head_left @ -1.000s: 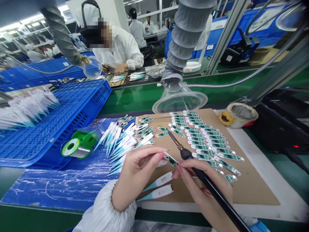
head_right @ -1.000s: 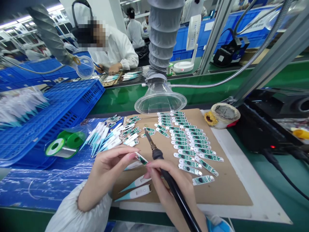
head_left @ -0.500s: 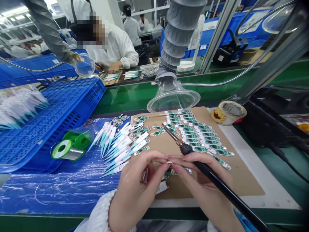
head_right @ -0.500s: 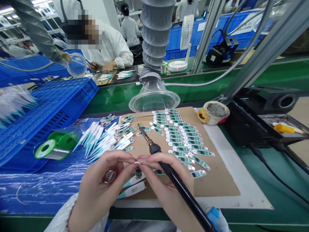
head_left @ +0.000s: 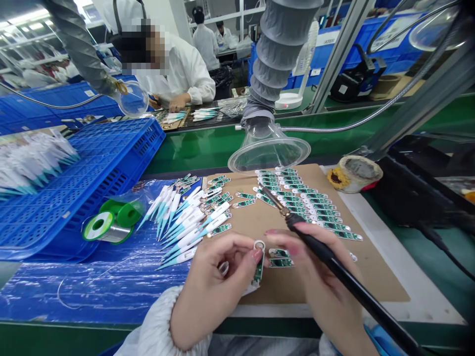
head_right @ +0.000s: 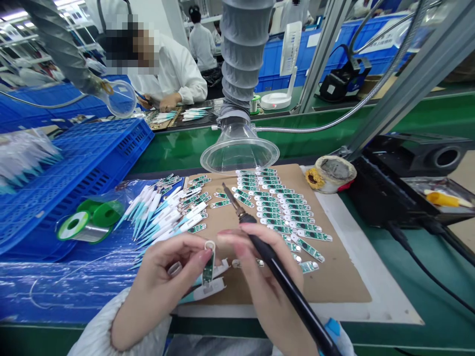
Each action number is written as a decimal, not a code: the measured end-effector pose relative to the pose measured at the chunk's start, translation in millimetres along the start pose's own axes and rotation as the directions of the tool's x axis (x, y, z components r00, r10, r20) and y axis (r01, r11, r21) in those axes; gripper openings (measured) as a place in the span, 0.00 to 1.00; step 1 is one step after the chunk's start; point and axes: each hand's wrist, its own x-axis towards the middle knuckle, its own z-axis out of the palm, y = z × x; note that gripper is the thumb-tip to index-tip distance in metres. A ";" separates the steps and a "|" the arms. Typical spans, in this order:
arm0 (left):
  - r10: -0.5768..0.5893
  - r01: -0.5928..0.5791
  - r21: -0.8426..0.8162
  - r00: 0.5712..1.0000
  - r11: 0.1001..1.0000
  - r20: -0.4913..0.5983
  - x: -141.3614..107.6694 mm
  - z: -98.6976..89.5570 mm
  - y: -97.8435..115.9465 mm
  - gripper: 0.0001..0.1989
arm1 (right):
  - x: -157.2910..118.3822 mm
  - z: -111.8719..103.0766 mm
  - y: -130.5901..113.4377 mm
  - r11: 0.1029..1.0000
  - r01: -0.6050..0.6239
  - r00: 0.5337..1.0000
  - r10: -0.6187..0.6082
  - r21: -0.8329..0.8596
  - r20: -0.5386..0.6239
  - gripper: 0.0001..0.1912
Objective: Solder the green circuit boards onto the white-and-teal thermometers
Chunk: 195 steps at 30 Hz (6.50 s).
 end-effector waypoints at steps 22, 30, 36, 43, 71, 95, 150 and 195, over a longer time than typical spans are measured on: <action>-0.118 0.107 -0.307 0.993 0.946 -0.018 0.0 3.2 8.1 0.10 | 20.0 -9.4 3.7 0.912 -0.166 0.950 0.249 0.375 -0.185 0.12; -0.116 0.105 -0.321 0.993 0.941 -0.014 -3.4 5.4 5.9 0.10 | 21.9 -11.4 9.0 0.904 -0.182 0.957 0.253 0.386 -0.143 0.11; -0.106 0.094 -0.273 0.994 0.958 -0.029 -3.9 5.1 6.1 0.10 | 27.6 -15.2 5.5 0.810 -0.290 0.930 0.364 0.510 -0.049 0.10; -0.044 0.038 -0.089 0.997 0.995 -0.067 -3.1 4.2 9.2 0.07 | 30.9 -23.6 4.0 0.898 -0.248 0.949 0.301 0.363 -0.096 0.15; 0.018 -0.040 -0.206 0.994 0.978 -0.108 -2.3 4.7 5.9 0.06 | 23.4 -18.0 7.4 0.932 -0.103 0.992 0.123 0.347 -0.037 0.10; 0.175 -0.190 0.296 0.982 0.936 0.075 -1.7 -3.9 -25.4 0.09 | 14.4 -15.0 7.5 0.989 0.064 0.985 -0.084 -0.135 -0.148 0.15; 0.296 0.062 0.863 0.925 0.502 -0.238 72.4 -147.8 -56.2 0.12 | 37.6 -37.4 14.1 0.854 -0.108 0.958 0.226 0.509 -0.176 0.08; 0.492 -0.472 0.520 0.864 0.712 0.110 29.7 11.9 -45.7 0.05 | 13.0 -27.9 20.2 0.922 0.163 0.985 -0.135 -0.351 0.105 0.12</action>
